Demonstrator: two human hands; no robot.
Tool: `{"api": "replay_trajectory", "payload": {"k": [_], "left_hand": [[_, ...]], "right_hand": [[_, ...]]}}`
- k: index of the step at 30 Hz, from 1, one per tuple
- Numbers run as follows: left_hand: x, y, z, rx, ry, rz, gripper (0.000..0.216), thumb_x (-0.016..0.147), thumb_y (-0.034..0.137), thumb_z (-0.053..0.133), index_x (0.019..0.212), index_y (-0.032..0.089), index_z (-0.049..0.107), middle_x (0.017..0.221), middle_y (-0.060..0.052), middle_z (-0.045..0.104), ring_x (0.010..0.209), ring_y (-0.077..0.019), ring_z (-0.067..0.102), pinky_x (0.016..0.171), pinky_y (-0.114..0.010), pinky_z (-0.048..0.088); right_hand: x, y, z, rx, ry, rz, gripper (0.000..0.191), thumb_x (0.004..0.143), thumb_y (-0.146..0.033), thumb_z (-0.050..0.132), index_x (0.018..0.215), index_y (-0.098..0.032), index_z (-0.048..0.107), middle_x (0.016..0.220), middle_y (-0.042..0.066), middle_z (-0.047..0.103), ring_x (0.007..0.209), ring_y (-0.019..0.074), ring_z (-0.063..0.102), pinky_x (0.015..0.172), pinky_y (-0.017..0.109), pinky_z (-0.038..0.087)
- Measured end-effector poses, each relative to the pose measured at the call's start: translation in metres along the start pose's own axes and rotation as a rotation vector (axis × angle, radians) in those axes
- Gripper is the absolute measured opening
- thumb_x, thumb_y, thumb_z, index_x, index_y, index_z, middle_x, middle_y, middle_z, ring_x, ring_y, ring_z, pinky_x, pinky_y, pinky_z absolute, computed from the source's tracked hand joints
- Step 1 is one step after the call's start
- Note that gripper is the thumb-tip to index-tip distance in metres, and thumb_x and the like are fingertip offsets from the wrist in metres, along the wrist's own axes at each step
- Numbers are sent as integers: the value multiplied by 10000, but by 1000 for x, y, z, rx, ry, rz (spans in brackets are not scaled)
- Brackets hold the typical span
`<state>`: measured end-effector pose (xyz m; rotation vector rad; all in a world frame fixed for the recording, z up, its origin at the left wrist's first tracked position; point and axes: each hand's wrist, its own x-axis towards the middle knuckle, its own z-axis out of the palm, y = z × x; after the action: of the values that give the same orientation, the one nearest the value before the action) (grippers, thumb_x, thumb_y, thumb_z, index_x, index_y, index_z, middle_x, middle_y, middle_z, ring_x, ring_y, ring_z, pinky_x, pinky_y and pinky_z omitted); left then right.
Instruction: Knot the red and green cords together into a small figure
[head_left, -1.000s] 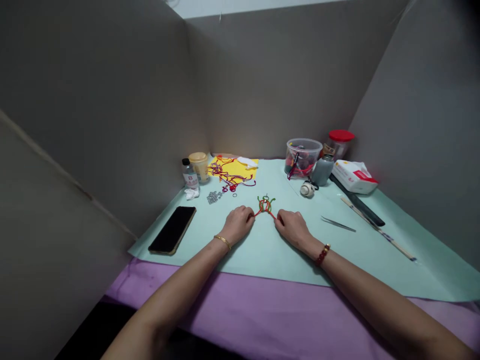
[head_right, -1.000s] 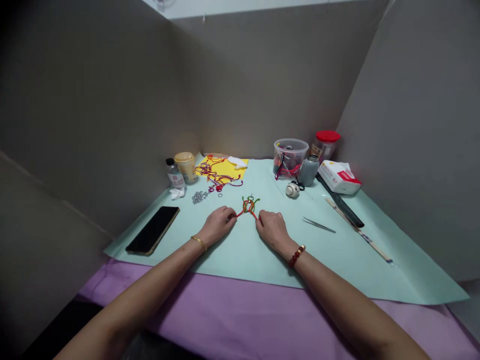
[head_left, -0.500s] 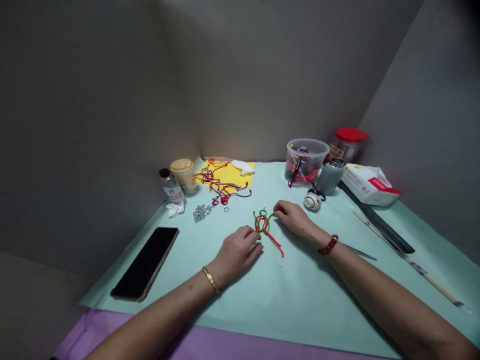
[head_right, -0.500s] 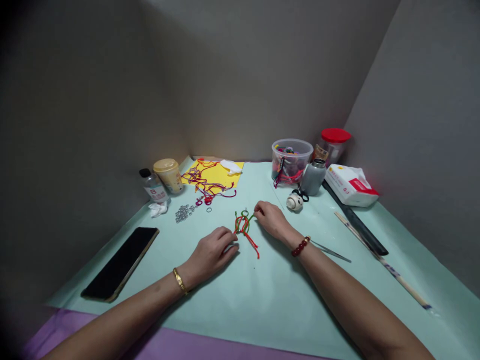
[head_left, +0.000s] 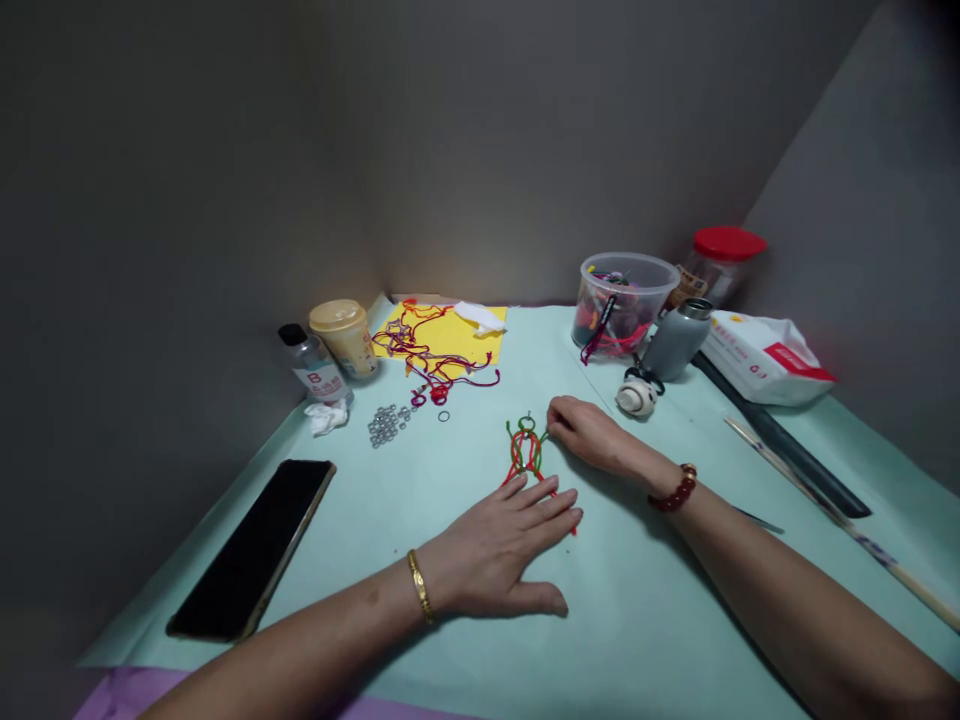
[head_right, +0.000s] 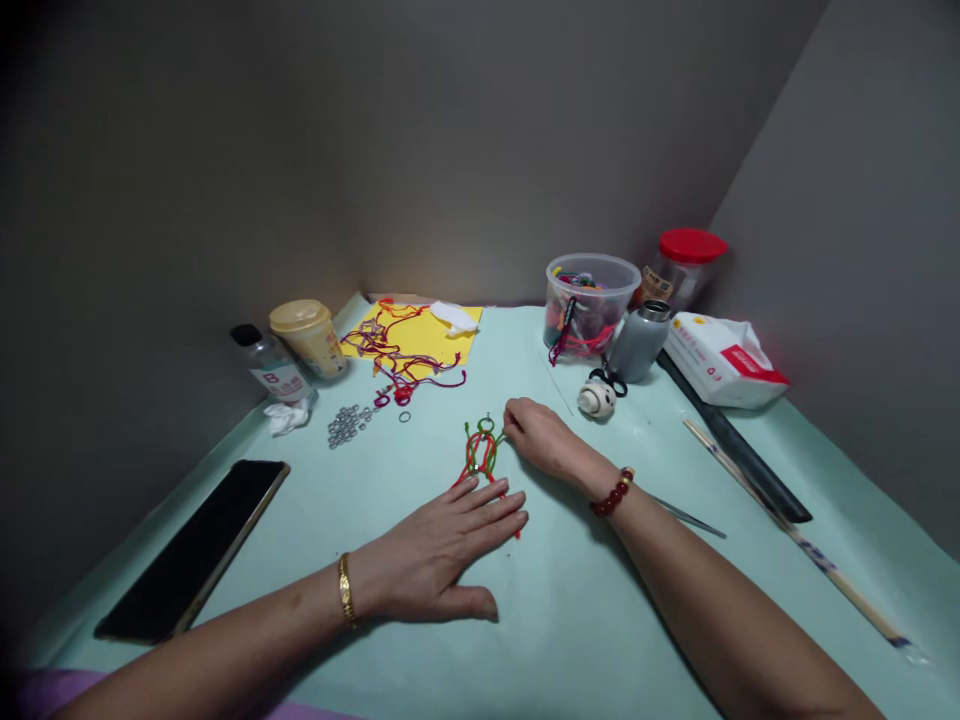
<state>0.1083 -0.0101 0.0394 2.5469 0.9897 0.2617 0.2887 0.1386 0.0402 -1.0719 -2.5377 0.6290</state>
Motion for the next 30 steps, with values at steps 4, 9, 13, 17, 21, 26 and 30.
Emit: {"api": "replay_trajectory", "payload": {"k": [4, 9, 13, 17, 21, 26, 30], "left_hand": [[0, 1, 0, -8, 2, 15, 822, 879, 703, 388, 1528, 226, 223, 1580, -76, 250, 1475, -278, 146, 1201, -478, 89], [0, 1, -1, -8, -7, 12, 816, 883, 683, 411, 1525, 214, 230, 1584, -82, 237, 1474, -285, 146, 1200, -491, 81], [-2, 5, -1, -10, -13, 18, 821, 885, 680, 408, 1525, 200, 227, 1583, -96, 235, 1473, -290, 150, 1200, -502, 82], [-6, 7, 3, -14, -3, 30, 829, 879, 676, 427, 1525, 198, 223, 1583, -103, 237, 1471, -291, 159, 1201, -501, 98], [-7, 7, 5, -23, 4, 31, 835, 875, 673, 440, 1526, 199, 220, 1581, -103, 240, 1470, -292, 161, 1204, -505, 89], [-6, 7, 4, -46, -19, 16, 842, 873, 684, 431, 1525, 197, 219, 1586, -105, 221, 1475, -283, 141, 1203, -509, 65], [-5, 7, 3, -58, -19, 15, 836, 871, 682, 437, 1520, 195, 237, 1582, -113, 233, 1471, -297, 154, 1199, -523, 60]], "right_hand": [[2, -6, -3, 95, 23, 31, 102, 849, -161, 465, 816, -191, 557, 692, -20, 584, 639, 123, 490, 613, 229, 332], [11, -14, -5, 100, 54, 42, 121, 840, -202, 483, 819, -190, 601, 665, -25, 596, 612, 116, 489, 597, 224, 327], [27, -24, -5, 3, -28, -15, 162, 833, -184, 460, 823, -190, 621, 679, -10, 619, 602, 113, 491, 580, 219, 316], [45, -37, -7, -194, -190, -52, 210, 850, -186, 452, 919, -196, 650, 743, 22, 656, 633, 123, 510, 585, 225, 309], [58, -46, -9, -269, -320, -61, 234, 828, -183, 514, 996, -202, 676, 847, 65, 689, 694, 149, 552, 586, 236, 302], [61, -52, -13, -344, -416, -99, 254, 827, -172, 543, 1039, -222, 673, 911, 72, 701, 754, 170, 581, 581, 245, 285], [59, -52, -12, -458, -422, -143, 204, 893, -219, 480, 970, -201, 669, 899, 90, 697, 740, 174, 577, 567, 267, 249]]}}
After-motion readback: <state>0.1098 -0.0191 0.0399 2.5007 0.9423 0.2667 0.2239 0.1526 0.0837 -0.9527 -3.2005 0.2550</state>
